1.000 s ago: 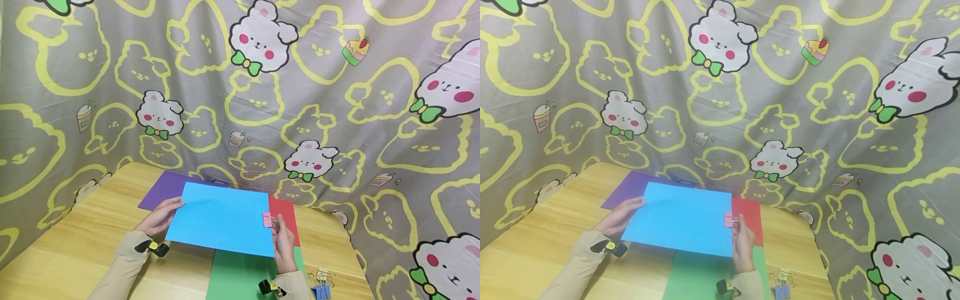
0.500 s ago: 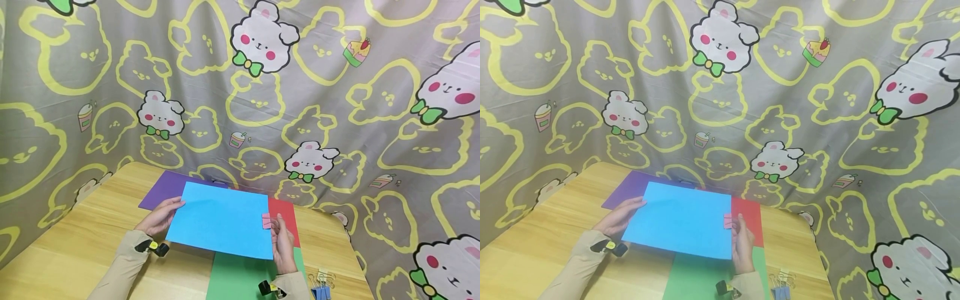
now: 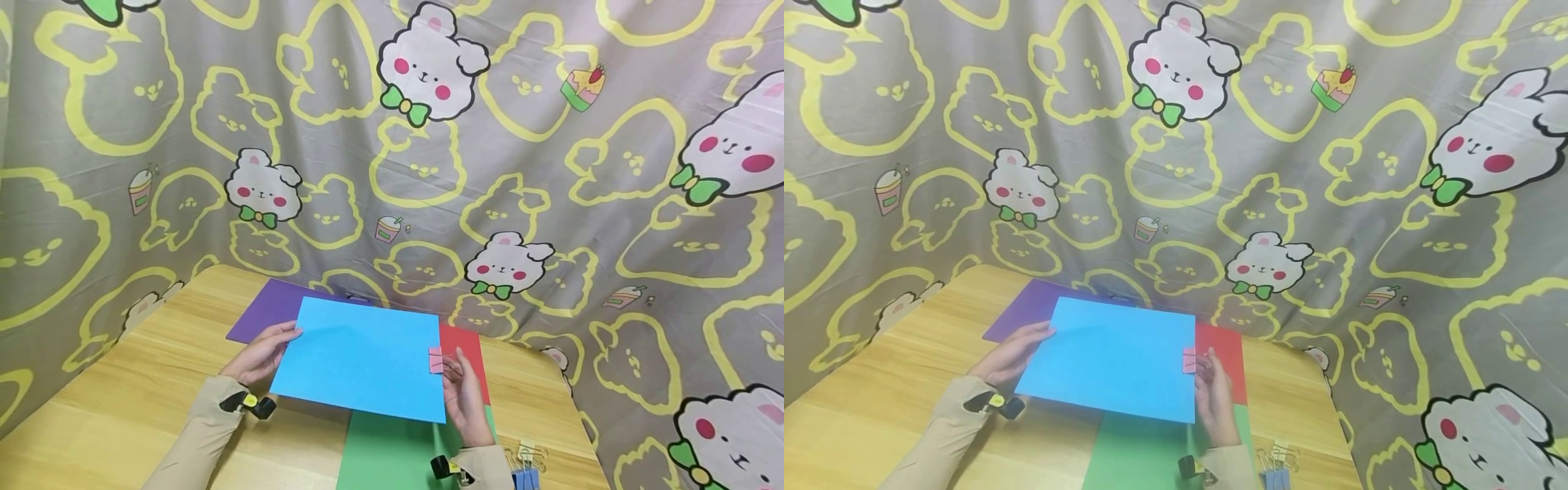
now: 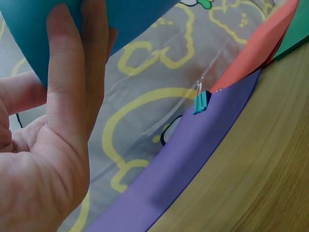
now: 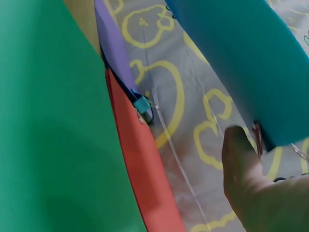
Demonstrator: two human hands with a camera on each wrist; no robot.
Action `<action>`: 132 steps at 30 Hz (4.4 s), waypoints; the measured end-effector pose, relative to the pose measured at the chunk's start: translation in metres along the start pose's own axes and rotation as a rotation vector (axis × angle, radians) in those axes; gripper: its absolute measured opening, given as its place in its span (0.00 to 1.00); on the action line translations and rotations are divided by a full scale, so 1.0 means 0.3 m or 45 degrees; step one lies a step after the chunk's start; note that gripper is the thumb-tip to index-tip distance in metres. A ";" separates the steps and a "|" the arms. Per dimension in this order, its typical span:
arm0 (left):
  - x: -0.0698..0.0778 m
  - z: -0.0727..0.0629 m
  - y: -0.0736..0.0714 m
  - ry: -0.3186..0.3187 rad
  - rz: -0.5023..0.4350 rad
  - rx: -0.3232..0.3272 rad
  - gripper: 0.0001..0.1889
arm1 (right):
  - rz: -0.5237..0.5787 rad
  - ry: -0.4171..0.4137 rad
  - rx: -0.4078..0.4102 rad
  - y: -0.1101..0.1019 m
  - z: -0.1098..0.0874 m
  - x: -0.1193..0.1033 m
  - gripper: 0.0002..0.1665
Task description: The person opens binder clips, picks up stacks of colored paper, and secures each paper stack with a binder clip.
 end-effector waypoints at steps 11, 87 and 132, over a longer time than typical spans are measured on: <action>0.000 0.004 -0.014 -0.018 0.060 0.034 0.41 | -0.154 0.112 -0.070 -0.027 0.006 -0.009 0.23; 0.023 -0.011 -0.023 -0.028 0.129 0.096 0.42 | -0.306 0.039 0.039 -0.016 0.033 0.016 0.30; 0.019 -0.016 -0.032 -0.019 0.157 0.107 0.41 | -0.308 0.055 -0.047 0.002 0.012 0.009 0.32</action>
Point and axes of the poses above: each hand's wrist, its own z-axis towards the middle knuckle, its own y-axis out of the palm, x = y × z, the point moved 4 cm from there along z, towards the middle knuckle, and after that the axes turned 4 degrees about -x, right-handed, at the moved point
